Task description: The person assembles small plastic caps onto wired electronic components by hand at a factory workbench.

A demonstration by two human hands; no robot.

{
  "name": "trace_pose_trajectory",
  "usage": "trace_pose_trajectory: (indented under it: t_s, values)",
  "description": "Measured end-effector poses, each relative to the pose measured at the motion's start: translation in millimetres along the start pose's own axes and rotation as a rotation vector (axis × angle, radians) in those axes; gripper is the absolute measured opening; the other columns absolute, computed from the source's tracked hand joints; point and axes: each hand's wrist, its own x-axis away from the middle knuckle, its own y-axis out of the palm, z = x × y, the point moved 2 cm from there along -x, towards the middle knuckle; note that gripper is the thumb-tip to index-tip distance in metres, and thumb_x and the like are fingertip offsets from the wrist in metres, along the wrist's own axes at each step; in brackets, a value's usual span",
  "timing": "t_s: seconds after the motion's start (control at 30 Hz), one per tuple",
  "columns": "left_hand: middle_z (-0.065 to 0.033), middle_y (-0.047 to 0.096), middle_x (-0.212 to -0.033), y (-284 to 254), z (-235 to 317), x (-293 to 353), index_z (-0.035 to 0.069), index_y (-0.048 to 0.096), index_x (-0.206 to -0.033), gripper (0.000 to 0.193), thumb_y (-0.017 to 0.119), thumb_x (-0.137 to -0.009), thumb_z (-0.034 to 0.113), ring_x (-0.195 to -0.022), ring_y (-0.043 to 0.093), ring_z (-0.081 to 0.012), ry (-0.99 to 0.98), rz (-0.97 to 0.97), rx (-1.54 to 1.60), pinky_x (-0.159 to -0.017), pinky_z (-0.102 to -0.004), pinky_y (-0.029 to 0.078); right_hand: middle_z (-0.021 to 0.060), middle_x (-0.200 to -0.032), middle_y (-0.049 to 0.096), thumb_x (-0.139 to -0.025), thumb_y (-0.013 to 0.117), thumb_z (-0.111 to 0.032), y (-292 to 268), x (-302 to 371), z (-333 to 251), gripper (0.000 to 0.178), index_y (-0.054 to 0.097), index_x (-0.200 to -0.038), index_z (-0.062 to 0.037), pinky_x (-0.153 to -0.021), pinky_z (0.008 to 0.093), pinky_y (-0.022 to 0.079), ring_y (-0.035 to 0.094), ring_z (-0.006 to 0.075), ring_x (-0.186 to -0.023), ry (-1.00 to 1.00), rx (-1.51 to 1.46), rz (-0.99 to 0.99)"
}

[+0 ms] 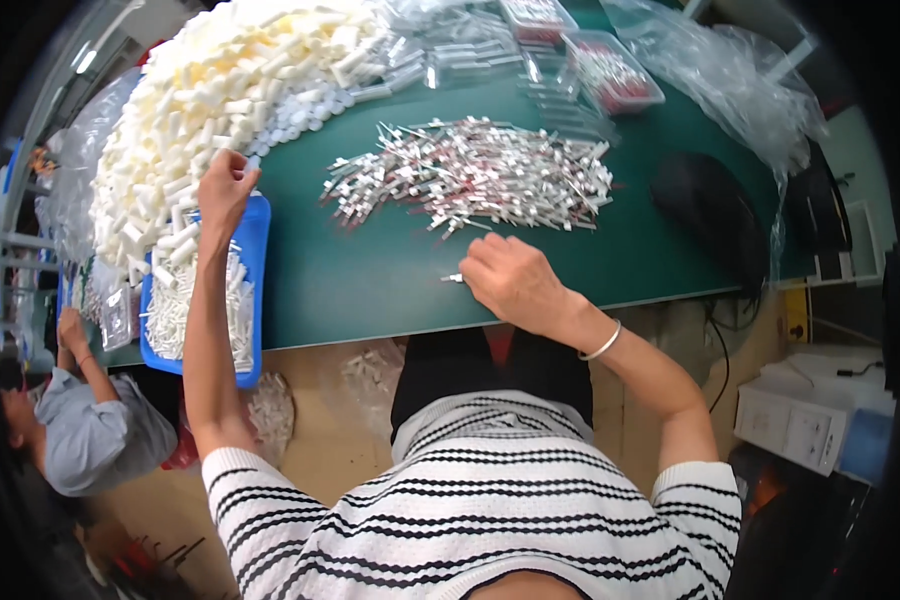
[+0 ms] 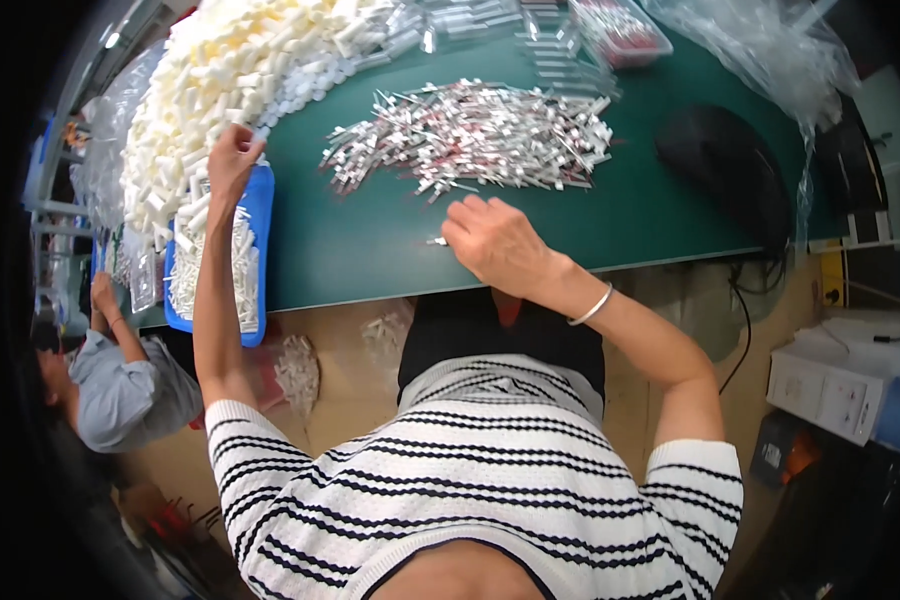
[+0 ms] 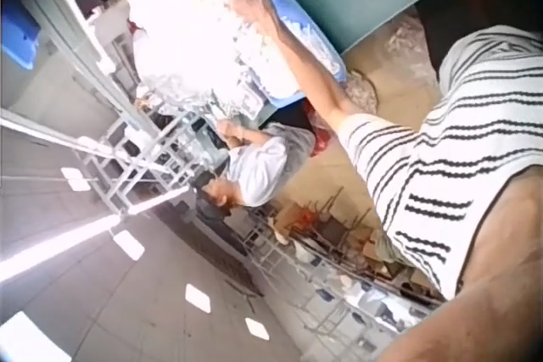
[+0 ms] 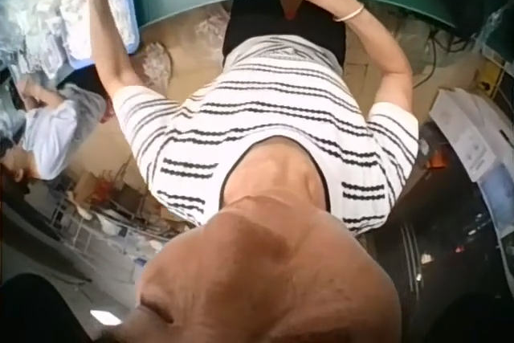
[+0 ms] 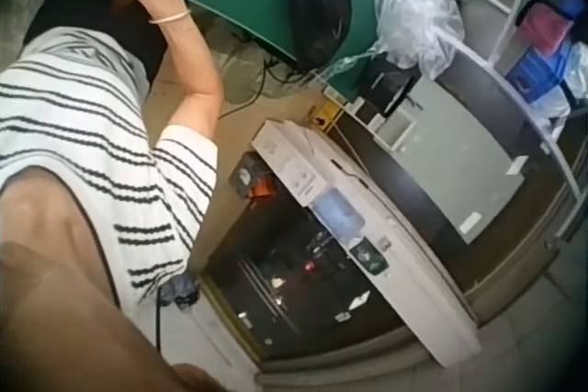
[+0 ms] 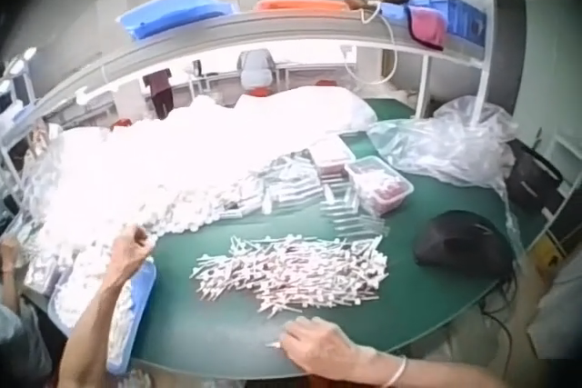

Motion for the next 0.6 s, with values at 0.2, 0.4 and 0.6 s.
trace_pose_trajectory:
  t_s: [0.2,0.4,0.6]
  values:
    - [-0.0013,0.062,-0.089,22.2,167.8,158.6,0.003,0.067,-0.109,0.021,0.062,-0.089,0.004,-0.074,0.058,-0.0064,-0.256,-0.591,1.012,-0.067,-0.0210,0.051,0.0083,-0.076,0.060,-0.076,0.066,0.001,-17.4,7.0,-0.3,0.011,0.058,-0.082,-0.0024,-0.059,0.0331,0.049,0.062,0.0224,-0.066,0.328,-0.400,0.212]
    - [-0.0087,0.064,-0.102,53.0,199.7,204.4,-0.004,0.066,-0.110,0.021,0.062,-0.091,0.005,-0.079,0.063,-0.0117,-0.479,-0.501,1.408,-0.069,-0.0227,0.055,0.0074,-0.076,0.062,-0.078,0.067,0.001,-22.8,13.9,-18.8,0.013,0.059,-0.087,-0.0025,-0.055,0.0313,0.049,0.063,0.0209,-0.061,0.369,-0.479,0.219]
    - [-0.0122,0.064,-0.107,51.6,201.4,207.3,-0.004,0.063,-0.116,0.025,0.057,-0.095,0.007,-0.084,0.064,-0.0141,-0.450,-0.472,1.388,-0.070,-0.0229,0.055,0.0084,-0.074,0.057,-0.083,0.065,-0.005,-11.5,22.7,-31.1,0.011,0.060,-0.093,-0.0024,-0.053,0.0354,0.047,0.058,0.0255,-0.060,0.246,-0.212,0.151]
